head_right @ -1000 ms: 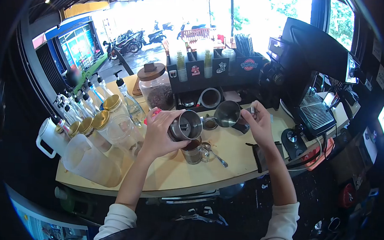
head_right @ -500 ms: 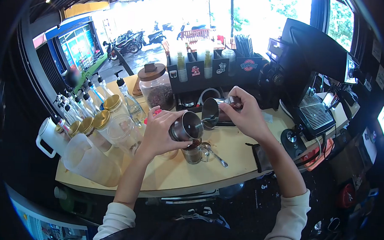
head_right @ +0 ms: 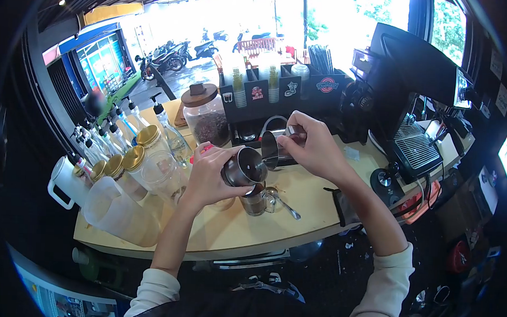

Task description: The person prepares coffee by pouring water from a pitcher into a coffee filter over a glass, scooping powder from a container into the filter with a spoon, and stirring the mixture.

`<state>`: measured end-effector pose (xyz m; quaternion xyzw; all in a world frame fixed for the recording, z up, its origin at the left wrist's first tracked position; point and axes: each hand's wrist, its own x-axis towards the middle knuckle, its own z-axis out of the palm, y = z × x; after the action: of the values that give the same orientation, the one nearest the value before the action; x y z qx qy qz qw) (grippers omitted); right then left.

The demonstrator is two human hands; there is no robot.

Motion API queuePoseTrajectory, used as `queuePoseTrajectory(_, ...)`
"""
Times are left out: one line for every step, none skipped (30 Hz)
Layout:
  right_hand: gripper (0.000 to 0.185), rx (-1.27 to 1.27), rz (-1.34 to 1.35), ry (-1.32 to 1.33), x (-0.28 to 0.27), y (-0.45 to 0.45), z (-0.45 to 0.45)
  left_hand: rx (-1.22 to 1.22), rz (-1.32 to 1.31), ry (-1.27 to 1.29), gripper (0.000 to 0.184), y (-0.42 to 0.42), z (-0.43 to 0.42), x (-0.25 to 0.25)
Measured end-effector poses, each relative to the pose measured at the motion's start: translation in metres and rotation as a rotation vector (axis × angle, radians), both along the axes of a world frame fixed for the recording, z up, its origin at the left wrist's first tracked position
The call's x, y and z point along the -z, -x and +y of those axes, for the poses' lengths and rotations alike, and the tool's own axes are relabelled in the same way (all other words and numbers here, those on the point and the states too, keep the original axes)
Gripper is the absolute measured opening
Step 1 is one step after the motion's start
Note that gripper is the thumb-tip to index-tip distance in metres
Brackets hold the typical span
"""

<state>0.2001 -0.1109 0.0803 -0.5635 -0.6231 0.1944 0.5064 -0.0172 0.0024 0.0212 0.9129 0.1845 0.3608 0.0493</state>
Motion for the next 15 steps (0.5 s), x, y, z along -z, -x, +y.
queuePoseTrajectory(0.022,-0.002,-0.010,-0.010,0.001,-0.001,0.002,-0.002,0.003,0.010,0.076,0.000,0.000,0.000)
queuePoseTrajectory(0.022,-0.004,-0.021,-0.021,0.002,-0.001,0.003,-0.002,0.003,0.010,0.076,0.000,0.000,0.000)
queuePoseTrajectory(0.022,-0.004,-0.021,-0.021,0.002,-0.001,0.003,-0.002,0.001,0.005,0.076,0.000,0.001,0.001)
queuePoseTrajectory(0.021,-0.002,-0.019,-0.015,0.002,-0.001,0.004,-0.002,0.000,0.001,0.076,0.000,0.001,0.001)
queuePoseTrajectory(0.021,-0.001,-0.017,-0.009,0.001,-0.001,0.004,-0.003,-0.001,0.001,0.076,0.001,0.001,0.001)
queuePoseTrajectory(0.021,-0.002,-0.017,-0.008,0.001,0.000,0.005,-0.008,0.023,0.026,0.078,0.001,0.000,0.000)
queuePoseTrajectory(0.021,-0.001,-0.026,-0.019,0.000,0.000,0.005,-0.014,0.047,0.052,0.081,0.002,0.000,0.000)
queuePoseTrajectory(0.021,0.001,-0.034,-0.029,0.000,0.001,0.005,-0.014,0.047,0.052,0.081,0.002,0.000,0.000)
queuePoseTrajectory(0.021,0.001,-0.034,-0.029,0.000,0.001,0.006,-0.019,0.060,0.073,0.081,0.002,0.000,0.000)
queuePoseTrajectory(0.021,0.010,-0.048,-0.028,0.000,0.000,0.007,-0.024,0.075,0.094,0.081,0.002,0.000,0.000)
queuePoseTrajectory(0.022,0.018,-0.061,-0.026,0.000,0.000,0.008,-0.023,0.075,0.093,0.081,0.002,0.000,0.001)
queuePoseTrajectory(0.022,0.020,-0.060,-0.026,0.000,0.000,0.009,-0.022,0.072,0.093,0.081,0.002,0.001,0.002)
queuePoseTrajectory(0.022,0.008,-0.051,-0.036,0.000,0.001,0.010,-0.020,0.068,0.093,0.082,0.002,0.001,0.003)
queuePoseTrajectory(0.022,-0.004,-0.042,-0.046,-0.001,0.001,0.011,-0.019,0.069,0.093,0.082,0.002,0.000,0.003)
queuePoseTrajectory(0.022,-0.003,-0.041,-0.046,-0.001,0.002,0.012,-0.013,0.052,0.117,0.080,0.001,-0.002,0.002)
